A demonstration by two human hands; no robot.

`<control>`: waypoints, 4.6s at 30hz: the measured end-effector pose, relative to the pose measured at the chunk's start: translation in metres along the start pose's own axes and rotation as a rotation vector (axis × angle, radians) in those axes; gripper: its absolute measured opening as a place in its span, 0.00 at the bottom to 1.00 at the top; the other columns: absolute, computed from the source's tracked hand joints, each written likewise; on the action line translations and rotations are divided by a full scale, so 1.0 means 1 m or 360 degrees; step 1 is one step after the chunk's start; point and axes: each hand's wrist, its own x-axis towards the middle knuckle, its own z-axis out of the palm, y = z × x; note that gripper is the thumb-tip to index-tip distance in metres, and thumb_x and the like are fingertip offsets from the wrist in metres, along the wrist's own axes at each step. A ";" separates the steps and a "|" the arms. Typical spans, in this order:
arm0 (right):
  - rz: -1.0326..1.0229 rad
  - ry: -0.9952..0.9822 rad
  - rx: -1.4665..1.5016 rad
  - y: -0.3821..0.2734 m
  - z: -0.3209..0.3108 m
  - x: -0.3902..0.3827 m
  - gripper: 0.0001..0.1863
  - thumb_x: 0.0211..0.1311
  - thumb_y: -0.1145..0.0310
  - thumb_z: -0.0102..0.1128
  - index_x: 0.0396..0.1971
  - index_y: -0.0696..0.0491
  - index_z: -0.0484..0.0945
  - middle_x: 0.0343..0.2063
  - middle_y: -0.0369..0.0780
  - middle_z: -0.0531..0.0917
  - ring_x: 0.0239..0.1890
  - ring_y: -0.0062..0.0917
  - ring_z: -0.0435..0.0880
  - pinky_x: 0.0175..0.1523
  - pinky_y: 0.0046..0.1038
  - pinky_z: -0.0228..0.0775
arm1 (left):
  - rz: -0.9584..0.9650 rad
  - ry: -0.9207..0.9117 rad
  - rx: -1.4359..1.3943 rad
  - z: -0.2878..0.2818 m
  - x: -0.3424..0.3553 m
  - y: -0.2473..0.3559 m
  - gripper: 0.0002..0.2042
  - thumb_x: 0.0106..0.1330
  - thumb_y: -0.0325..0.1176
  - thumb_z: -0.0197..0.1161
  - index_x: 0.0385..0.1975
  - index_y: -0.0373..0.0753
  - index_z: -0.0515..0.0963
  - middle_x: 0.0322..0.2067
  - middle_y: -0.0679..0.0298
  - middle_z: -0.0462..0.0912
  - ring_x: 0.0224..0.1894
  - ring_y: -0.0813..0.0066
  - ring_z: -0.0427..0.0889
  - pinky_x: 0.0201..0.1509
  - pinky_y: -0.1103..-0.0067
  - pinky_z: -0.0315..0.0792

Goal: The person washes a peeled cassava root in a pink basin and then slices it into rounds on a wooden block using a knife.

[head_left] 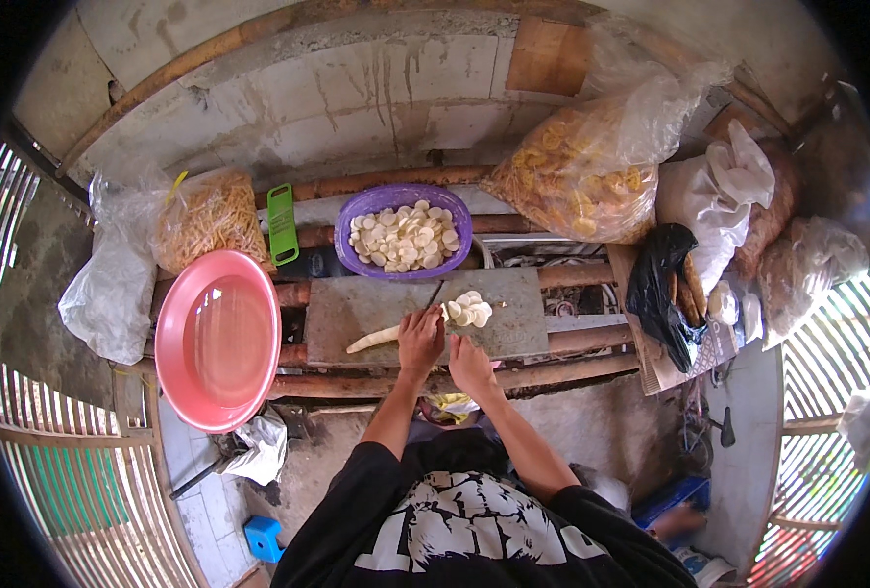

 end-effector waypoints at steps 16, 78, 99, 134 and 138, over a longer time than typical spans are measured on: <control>-0.0007 0.0014 -0.0136 -0.005 0.002 -0.003 0.18 0.62 0.59 0.32 0.32 0.61 0.64 0.18 0.57 0.75 0.25 0.53 0.74 0.32 0.49 0.66 | -0.0012 -0.0043 -0.0044 -0.002 -0.005 0.006 0.08 0.48 0.26 0.57 0.30 0.39 0.71 0.36 0.65 0.78 0.37 0.70 0.74 0.41 0.74 0.64; 0.0032 -0.0015 0.0076 0.003 0.004 0.010 0.22 0.62 0.56 0.32 0.28 0.61 0.68 0.24 0.58 0.75 0.31 0.55 0.72 0.37 0.50 0.62 | 0.0002 0.0044 0.0008 0.007 -0.001 -0.004 0.07 0.52 0.29 0.56 0.31 0.41 0.71 0.35 0.67 0.78 0.36 0.70 0.74 0.42 0.72 0.63; 0.0095 0.0271 0.0109 0.013 -0.001 -0.014 0.22 0.61 0.57 0.35 0.24 0.61 0.70 0.23 0.58 0.75 0.28 0.54 0.74 0.34 0.48 0.66 | -0.0050 0.0024 -0.0039 0.007 -0.003 0.020 0.09 0.52 0.27 0.56 0.34 0.40 0.71 0.34 0.65 0.78 0.36 0.69 0.75 0.42 0.70 0.63; -0.0075 -0.0039 -0.0071 -0.004 -0.004 -0.009 0.18 0.62 0.60 0.34 0.28 0.60 0.68 0.19 0.56 0.75 0.25 0.52 0.74 0.32 0.48 0.66 | -0.0005 -0.0101 -0.0098 -0.013 -0.014 0.007 0.10 0.50 0.25 0.56 0.33 0.39 0.70 0.38 0.64 0.77 0.39 0.70 0.74 0.43 0.72 0.62; -0.0031 -0.0080 -0.0125 -0.010 -0.006 -0.007 0.18 0.62 0.61 0.34 0.27 0.60 0.69 0.19 0.55 0.75 0.25 0.51 0.74 0.32 0.47 0.66 | -0.0023 -0.0097 -0.0122 -0.014 -0.015 0.008 0.10 0.51 0.26 0.56 0.34 0.39 0.70 0.38 0.64 0.77 0.39 0.70 0.74 0.43 0.72 0.62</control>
